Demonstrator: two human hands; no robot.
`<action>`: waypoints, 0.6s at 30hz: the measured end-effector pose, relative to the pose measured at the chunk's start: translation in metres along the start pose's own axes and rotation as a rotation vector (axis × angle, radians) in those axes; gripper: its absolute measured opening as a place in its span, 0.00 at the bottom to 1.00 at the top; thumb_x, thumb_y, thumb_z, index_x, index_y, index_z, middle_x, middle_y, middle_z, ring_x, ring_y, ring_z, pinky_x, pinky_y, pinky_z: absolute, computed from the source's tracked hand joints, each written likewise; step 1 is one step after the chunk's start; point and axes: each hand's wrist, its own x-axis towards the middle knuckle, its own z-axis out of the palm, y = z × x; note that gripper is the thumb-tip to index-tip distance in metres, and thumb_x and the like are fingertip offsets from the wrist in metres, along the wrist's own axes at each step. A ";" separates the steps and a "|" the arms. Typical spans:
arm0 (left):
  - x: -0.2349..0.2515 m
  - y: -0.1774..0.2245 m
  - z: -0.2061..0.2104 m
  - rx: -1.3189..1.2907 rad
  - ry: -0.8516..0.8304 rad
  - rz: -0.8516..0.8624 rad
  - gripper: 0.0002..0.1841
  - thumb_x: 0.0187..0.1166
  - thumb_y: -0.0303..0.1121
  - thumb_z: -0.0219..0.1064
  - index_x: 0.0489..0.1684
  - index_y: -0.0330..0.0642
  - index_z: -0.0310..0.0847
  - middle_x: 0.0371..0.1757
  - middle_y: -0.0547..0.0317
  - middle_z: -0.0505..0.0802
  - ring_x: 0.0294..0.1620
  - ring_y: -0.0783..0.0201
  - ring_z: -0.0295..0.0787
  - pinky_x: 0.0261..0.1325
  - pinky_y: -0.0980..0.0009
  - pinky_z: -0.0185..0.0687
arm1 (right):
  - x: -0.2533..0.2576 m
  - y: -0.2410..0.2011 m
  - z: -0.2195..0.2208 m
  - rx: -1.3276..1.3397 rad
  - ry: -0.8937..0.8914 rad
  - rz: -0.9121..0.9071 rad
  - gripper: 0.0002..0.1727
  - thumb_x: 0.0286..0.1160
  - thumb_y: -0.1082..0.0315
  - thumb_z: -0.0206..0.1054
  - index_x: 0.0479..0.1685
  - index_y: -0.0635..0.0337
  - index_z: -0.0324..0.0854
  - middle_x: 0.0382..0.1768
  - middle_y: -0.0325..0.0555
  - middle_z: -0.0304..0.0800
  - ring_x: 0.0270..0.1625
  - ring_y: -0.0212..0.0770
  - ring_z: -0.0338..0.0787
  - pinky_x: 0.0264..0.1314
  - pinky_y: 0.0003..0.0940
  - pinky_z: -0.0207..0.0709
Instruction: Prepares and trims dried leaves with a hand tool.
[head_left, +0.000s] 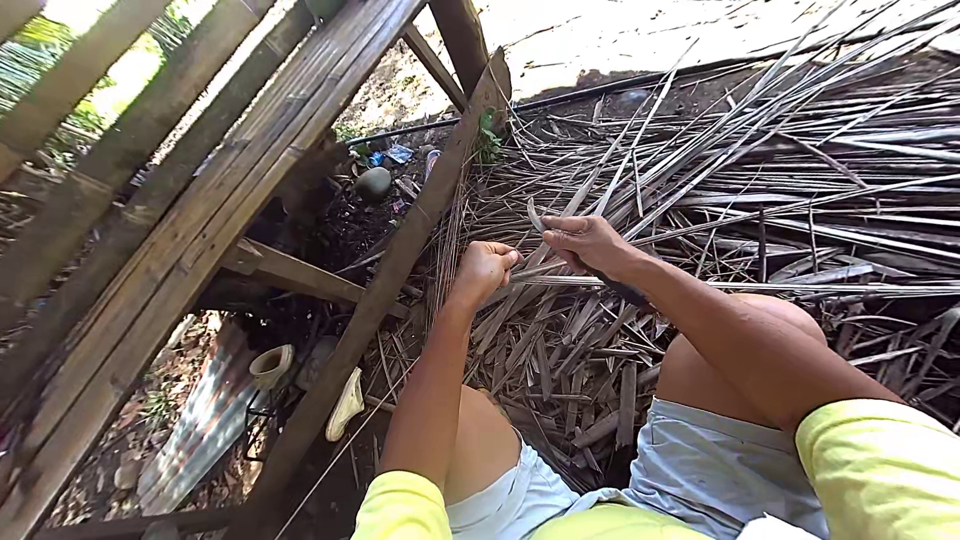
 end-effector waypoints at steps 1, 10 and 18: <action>-0.002 0.000 0.000 0.000 -0.004 0.002 0.11 0.90 0.28 0.60 0.47 0.32 0.90 0.16 0.64 0.78 0.11 0.77 0.60 0.16 0.80 0.53 | 0.002 0.000 -0.005 0.011 0.038 0.006 0.24 0.87 0.68 0.63 0.79 0.65 0.75 0.17 0.35 0.78 0.12 0.26 0.72 0.14 0.22 0.68; -0.021 -0.001 -0.010 0.110 -0.047 0.073 0.10 0.88 0.26 0.62 0.44 0.32 0.91 0.20 0.62 0.83 0.15 0.76 0.66 0.20 0.79 0.62 | 0.025 0.000 -0.064 0.176 0.445 0.122 0.21 0.92 0.59 0.58 0.78 0.54 0.74 0.19 0.33 0.72 0.12 0.29 0.72 0.13 0.25 0.73; -0.007 -0.016 -0.031 1.485 0.028 0.110 0.10 0.81 0.18 0.58 0.44 0.28 0.89 0.51 0.37 0.93 0.63 0.38 0.86 0.73 0.41 0.67 | 0.007 -0.017 -0.083 0.102 0.663 0.101 0.20 0.92 0.55 0.57 0.76 0.51 0.73 0.22 0.31 0.73 0.14 0.29 0.75 0.15 0.25 0.76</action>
